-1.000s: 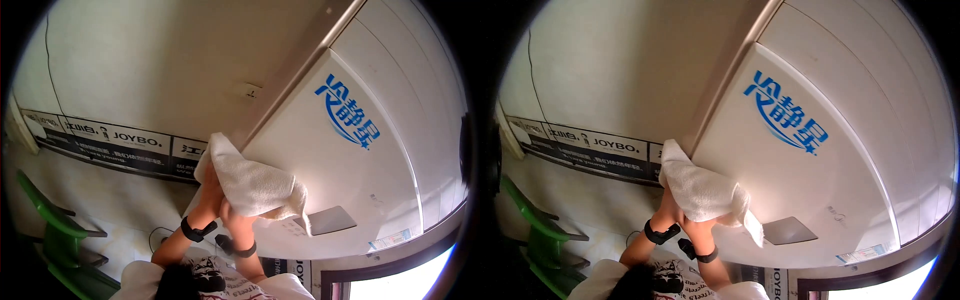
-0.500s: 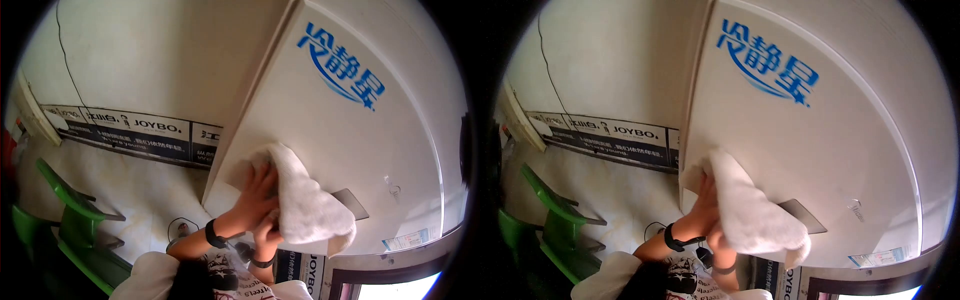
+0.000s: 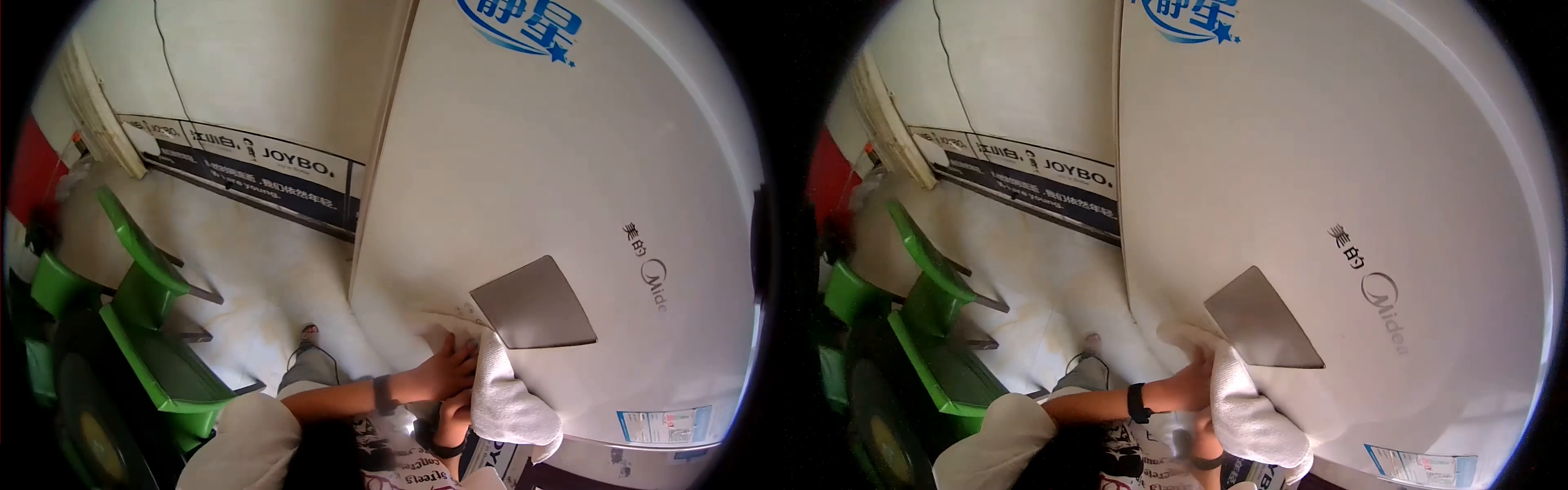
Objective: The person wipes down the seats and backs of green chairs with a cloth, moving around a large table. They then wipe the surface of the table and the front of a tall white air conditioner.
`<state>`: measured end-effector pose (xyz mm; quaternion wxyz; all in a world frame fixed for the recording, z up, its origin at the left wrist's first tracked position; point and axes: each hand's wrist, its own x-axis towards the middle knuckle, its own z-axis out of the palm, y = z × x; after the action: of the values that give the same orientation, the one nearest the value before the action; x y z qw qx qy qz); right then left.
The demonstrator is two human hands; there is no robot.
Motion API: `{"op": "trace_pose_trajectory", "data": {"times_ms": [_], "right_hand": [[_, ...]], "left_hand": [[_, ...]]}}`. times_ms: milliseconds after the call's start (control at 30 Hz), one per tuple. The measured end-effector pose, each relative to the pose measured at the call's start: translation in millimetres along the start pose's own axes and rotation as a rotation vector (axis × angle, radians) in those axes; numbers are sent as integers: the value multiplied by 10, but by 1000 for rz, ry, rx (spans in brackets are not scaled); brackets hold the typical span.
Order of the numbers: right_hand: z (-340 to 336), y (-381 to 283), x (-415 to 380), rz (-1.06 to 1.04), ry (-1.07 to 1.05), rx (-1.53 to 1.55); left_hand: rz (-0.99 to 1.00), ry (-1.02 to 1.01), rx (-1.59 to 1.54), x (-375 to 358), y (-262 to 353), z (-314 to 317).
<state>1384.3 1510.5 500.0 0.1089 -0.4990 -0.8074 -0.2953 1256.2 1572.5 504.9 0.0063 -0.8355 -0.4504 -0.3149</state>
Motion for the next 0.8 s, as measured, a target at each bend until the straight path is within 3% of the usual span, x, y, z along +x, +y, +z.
{"op": "trace_pose_trajectory", "data": {"times_ms": [33,133,200,433,633,733,800], "right_hand": [[11,-37,28,-31,-25,-66],[-74,-45,154,-2,25,190],[-138,-64,298,116,121,544],[-235,-182,406,297,207,788],[-423,-793,935,688,355,1275],[-490,-1197,1286,766,397,1493],[-433,-1399,1448,595,383,1425]], "left_hand": [[-30,35,-18,-13,-16,53],[-67,51,-56,-69,-47,119],[-70,82,-126,-98,-79,228],[18,26,-111,-97,-59,-35],[98,223,-318,-186,-521,-895],[-116,332,-429,-437,-925,-1139],[-217,356,-470,-626,-1193,-1372]]}}
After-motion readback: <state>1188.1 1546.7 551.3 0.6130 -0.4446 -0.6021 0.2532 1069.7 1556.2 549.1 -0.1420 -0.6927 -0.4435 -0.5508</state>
